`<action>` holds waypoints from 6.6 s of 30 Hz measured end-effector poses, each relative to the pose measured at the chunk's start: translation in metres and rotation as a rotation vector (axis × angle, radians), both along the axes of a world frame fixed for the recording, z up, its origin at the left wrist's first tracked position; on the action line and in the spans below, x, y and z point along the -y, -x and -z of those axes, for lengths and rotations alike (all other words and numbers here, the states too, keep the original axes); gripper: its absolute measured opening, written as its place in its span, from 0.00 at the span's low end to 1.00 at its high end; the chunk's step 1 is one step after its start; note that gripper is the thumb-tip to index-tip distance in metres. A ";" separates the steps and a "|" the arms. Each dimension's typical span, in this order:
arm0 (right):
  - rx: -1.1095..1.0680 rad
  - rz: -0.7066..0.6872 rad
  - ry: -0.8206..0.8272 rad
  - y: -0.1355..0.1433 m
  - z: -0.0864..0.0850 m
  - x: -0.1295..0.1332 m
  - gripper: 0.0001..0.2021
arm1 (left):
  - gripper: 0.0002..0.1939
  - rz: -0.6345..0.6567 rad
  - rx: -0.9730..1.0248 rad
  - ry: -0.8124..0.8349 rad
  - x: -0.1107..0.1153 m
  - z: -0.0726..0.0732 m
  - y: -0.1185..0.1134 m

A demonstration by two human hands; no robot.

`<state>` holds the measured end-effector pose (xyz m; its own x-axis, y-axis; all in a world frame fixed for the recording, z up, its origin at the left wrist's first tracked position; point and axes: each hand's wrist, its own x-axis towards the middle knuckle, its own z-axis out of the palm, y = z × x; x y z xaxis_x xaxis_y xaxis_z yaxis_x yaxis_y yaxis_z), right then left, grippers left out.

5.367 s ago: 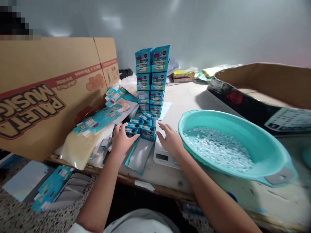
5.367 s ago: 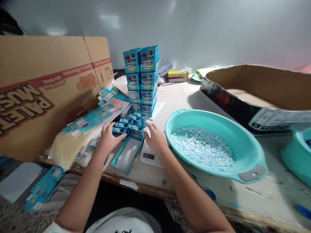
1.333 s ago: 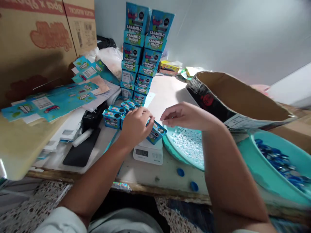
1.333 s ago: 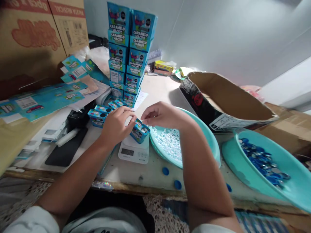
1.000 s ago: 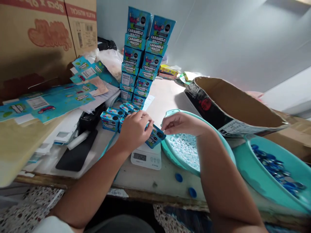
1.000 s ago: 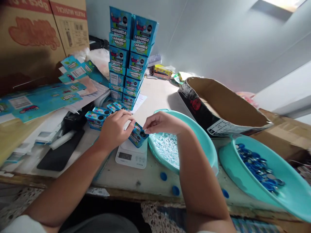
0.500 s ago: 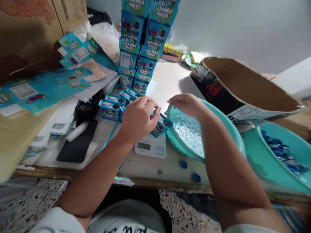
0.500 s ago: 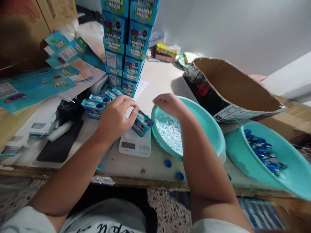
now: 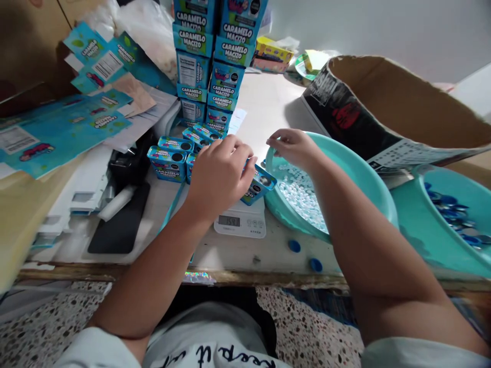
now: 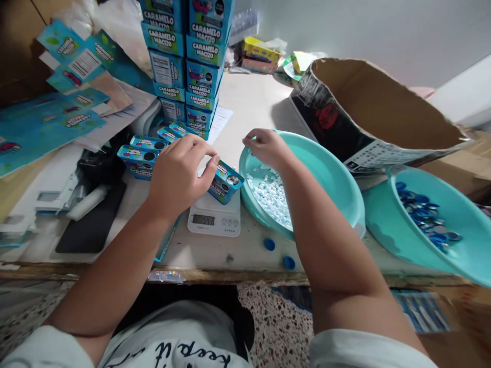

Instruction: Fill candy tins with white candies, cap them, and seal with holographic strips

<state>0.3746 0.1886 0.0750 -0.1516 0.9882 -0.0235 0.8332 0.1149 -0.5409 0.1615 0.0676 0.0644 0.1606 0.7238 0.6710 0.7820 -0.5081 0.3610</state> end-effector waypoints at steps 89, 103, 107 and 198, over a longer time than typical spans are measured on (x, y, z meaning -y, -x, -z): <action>0.096 -0.028 -0.166 0.004 -0.004 -0.010 0.13 | 0.18 0.092 -0.153 0.264 0.036 -0.036 0.095; 0.102 -0.070 -0.208 -0.002 0.000 -0.014 0.13 | 0.20 0.175 -0.160 0.121 0.007 0.014 0.082; 0.040 -0.049 -0.167 -0.003 0.003 -0.015 0.13 | 0.20 0.131 -0.192 0.191 0.005 0.015 0.079; 0.028 0.026 -0.114 -0.001 0.011 -0.020 0.15 | 0.22 -0.172 -0.025 -0.023 0.015 0.025 0.046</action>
<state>0.3755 0.2082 0.0642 -0.1271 0.9882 0.0851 0.8512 0.1527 -0.5022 0.1159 0.0528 0.0391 0.0525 0.7267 0.6850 0.8669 -0.3737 0.3299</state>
